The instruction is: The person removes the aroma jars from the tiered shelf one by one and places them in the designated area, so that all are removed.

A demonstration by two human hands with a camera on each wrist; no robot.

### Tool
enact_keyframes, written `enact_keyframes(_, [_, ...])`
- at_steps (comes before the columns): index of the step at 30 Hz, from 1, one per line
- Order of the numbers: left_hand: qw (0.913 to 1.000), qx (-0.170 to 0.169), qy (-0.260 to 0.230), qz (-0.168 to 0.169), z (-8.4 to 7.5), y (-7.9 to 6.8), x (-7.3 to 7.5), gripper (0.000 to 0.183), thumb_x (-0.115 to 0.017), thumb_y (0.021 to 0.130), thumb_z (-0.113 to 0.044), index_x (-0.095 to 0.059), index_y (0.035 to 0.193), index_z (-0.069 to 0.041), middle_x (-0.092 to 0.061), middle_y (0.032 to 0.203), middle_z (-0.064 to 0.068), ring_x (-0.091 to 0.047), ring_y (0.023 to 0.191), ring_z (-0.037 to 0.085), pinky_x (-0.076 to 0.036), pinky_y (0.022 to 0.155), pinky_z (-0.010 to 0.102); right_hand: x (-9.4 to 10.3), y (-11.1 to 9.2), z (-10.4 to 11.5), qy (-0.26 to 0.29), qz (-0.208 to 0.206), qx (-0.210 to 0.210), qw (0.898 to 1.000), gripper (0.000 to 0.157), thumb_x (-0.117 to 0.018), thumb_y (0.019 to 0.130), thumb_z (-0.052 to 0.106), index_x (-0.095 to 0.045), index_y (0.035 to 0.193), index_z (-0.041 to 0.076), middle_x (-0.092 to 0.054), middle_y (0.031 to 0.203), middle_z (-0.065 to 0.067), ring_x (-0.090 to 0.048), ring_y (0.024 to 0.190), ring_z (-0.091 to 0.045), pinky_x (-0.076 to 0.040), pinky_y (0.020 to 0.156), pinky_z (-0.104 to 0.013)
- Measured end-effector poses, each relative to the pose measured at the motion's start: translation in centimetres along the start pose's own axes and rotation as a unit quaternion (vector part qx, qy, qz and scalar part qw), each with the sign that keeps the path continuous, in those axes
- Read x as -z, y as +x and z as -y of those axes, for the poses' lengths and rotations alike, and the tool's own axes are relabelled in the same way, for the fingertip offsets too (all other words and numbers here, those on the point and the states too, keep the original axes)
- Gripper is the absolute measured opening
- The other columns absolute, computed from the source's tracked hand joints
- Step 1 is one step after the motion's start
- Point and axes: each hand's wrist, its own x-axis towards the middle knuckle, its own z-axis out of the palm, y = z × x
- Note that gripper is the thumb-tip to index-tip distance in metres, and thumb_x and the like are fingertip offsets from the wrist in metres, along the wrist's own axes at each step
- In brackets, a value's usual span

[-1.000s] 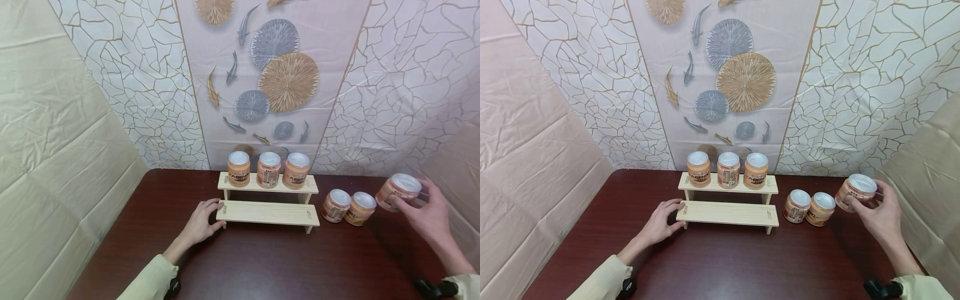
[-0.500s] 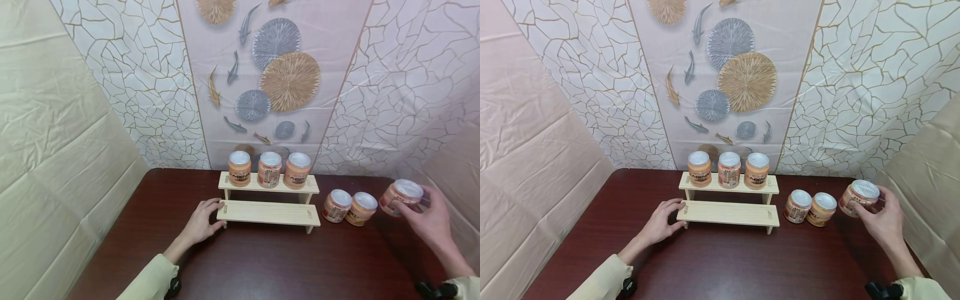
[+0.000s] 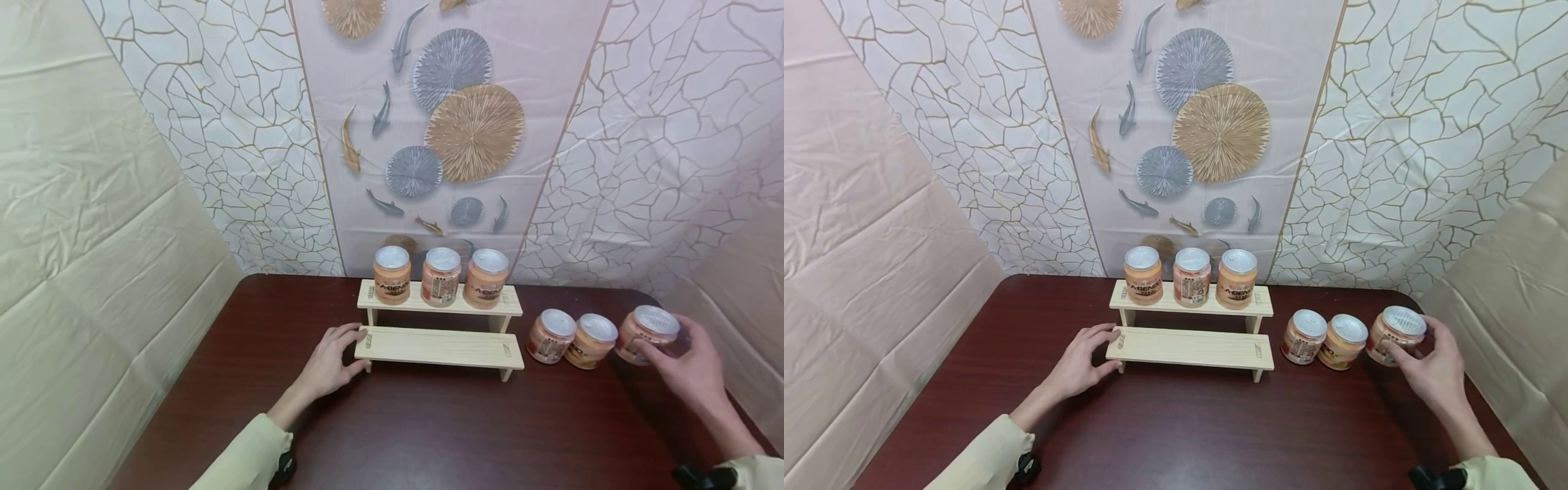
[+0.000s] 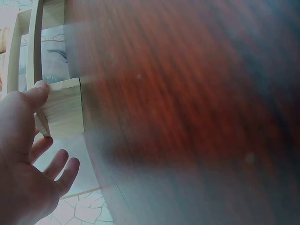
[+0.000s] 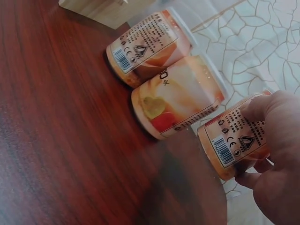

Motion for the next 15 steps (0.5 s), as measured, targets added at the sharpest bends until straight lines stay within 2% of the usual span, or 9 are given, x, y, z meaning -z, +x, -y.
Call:
enact_keyframes(7, [1.0000,-0.004,0.003,0.000,-0.1,0.1,0.1,0.053,-0.086,0.080,-0.019,-0.066,0.126,0.000,-0.059,0.134,0.019,-0.055,0.114,0.037,-0.047,0.093,0.053,-0.7,-0.4,-0.9,-0.006,0.012,-0.002,1.000,0.070,-0.078,0.084,0.002,-0.035,0.135,-0.018,-0.049,0.114,-0.025,-0.039,0.087,0.019,-0.040,0.073,-0.001])
enact_keyframes(15, [1.0000,0.003,0.004,0.007,-0.3,-0.1,0.2,0.053,-0.085,0.080,-0.018,-0.066,0.127,-0.001,-0.058,0.135,0.018,-0.054,0.115,0.037,-0.047,0.094,0.052,-1.3,-1.0,-1.5,-0.013,0.021,0.008,1.000,0.066,-0.077,0.083,0.000,-0.038,0.134,-0.018,-0.050,0.117,-0.032,-0.037,0.089,0.020,-0.040,0.074,-0.001])
